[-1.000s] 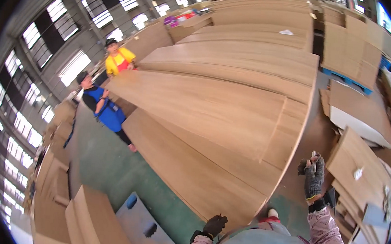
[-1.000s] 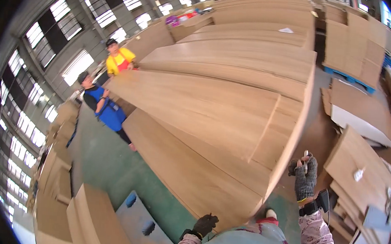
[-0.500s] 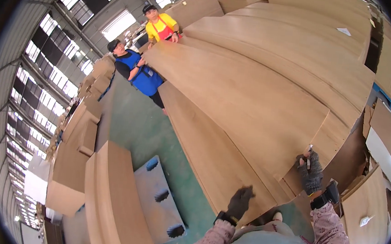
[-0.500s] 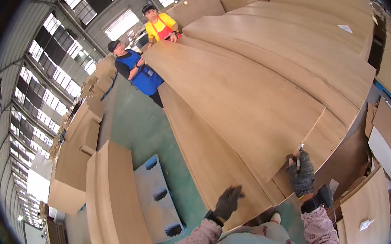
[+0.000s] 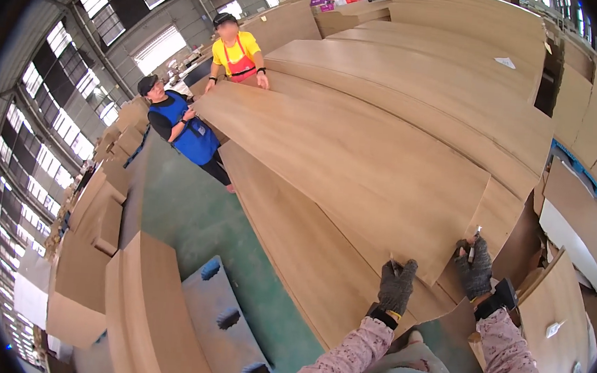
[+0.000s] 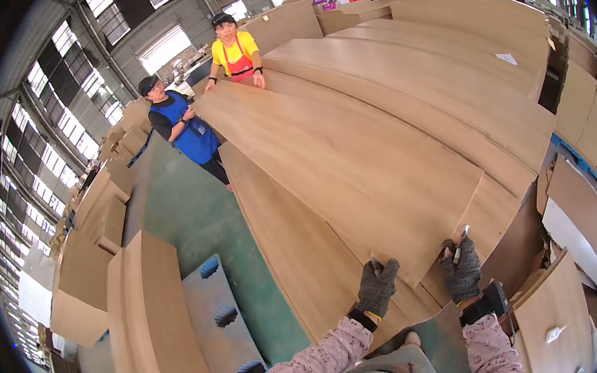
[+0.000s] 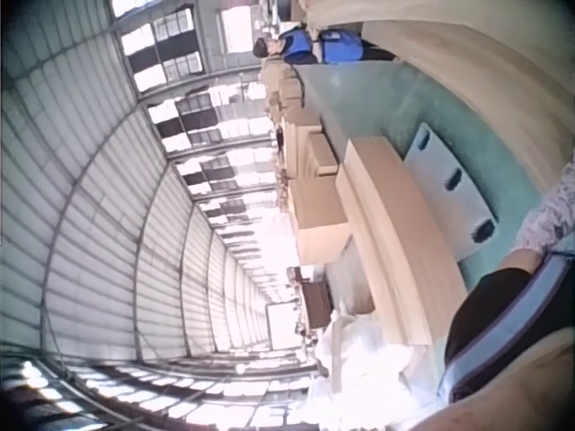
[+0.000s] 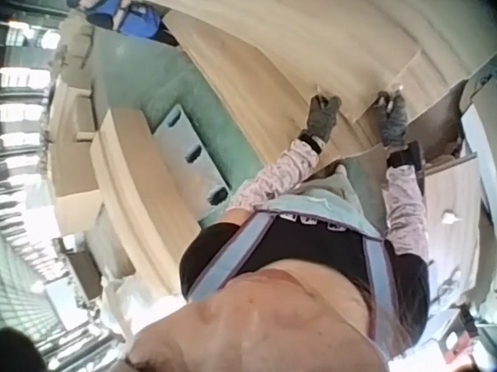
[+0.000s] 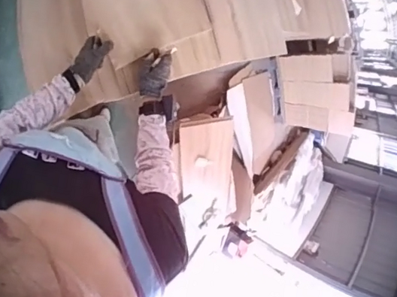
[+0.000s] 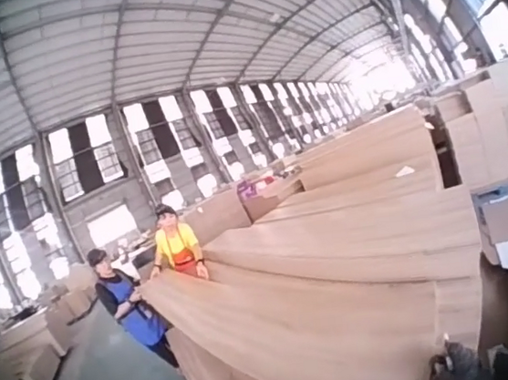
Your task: Moving large wood panels from a stack to another location in a manufacturing facility.
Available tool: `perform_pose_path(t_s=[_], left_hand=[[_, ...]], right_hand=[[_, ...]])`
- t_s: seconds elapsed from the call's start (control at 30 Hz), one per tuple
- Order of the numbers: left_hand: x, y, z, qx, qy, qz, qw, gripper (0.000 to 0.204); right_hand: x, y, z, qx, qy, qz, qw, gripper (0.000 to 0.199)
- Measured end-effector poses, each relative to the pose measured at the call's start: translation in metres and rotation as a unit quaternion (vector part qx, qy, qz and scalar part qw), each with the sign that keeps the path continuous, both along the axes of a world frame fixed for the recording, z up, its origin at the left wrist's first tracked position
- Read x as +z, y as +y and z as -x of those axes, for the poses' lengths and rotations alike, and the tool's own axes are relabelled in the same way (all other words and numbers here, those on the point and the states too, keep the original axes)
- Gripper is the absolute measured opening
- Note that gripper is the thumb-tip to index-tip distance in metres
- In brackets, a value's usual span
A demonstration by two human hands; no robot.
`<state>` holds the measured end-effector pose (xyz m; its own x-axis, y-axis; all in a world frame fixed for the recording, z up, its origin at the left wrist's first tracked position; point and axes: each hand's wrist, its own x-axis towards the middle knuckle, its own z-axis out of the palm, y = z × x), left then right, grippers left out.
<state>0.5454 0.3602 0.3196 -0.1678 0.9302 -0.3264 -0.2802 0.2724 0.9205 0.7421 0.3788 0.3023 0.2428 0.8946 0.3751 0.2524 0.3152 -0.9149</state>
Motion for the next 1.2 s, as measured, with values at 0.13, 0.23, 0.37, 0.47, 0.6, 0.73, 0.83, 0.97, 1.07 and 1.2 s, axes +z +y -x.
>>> perform_pose_path(t_s=[0.13, 0.23, 0.37, 0.47, 0.6, 0.73, 0.83, 0.97, 1.07, 1.2], left_hand=[[0.003, 0.004, -0.001, 0.000, -0.005, 0.007, 1.000, 0.030], [0.006, 0.000, -0.002, 0.007, -0.020, 0.010, 1.000, 0.031], [0.004, 0.001, 0.001, -0.010, 0.015, 0.021, 1.000, 0.028], [0.000, 0.000, 0.001, 0.005, 0.019, 0.023, 1.000, 0.025], [0.001, 0.002, 0.002, -0.005, 0.045, 0.039, 0.998, 0.027], [0.005, 0.002, 0.003, -0.032, 0.051, 0.054, 0.997, 0.027], [0.013, 0.003, -0.001, -0.001, 0.031, 0.061, 0.998, 0.027], [0.010, 0.001, -0.007, 0.044, 0.022, 0.055, 0.997, 0.027], [0.012, 0.003, -0.009, 0.089, 0.047, 0.066, 0.993, 0.026], [0.015, 0.010, -0.007, 0.051, 0.021, 0.085, 0.995, 0.021]], right_hand=[[-0.018, 0.003, -0.006, -0.006, 0.044, 0.047, 0.998, 0.020], [-0.012, -0.003, -0.005, 0.022, 0.073, 0.066, 0.995, 0.022], [-0.005, -0.010, -0.005, 0.063, 0.044, 0.069, 0.995, 0.024], [0.018, -0.011, -0.001, 0.107, 0.007, 0.015, 0.994, 0.024], [0.043, -0.013, -0.004, 0.120, -0.063, -0.011, 0.991, 0.024], [0.043, -0.011, -0.010, 0.165, -0.054, 0.025, 0.984, 0.020], [0.050, -0.006, -0.012, 0.167, -0.118, -0.001, 0.979, 0.018], [0.049, -0.003, -0.017, 0.174, 0.041, 0.073, 0.981, 0.017], [0.049, 0.016, -0.023, 0.172, 0.077, 0.090, 0.978, 0.020], [0.028, 0.058, -0.043, 0.148, 0.167, 0.038, 0.974, 0.026]])
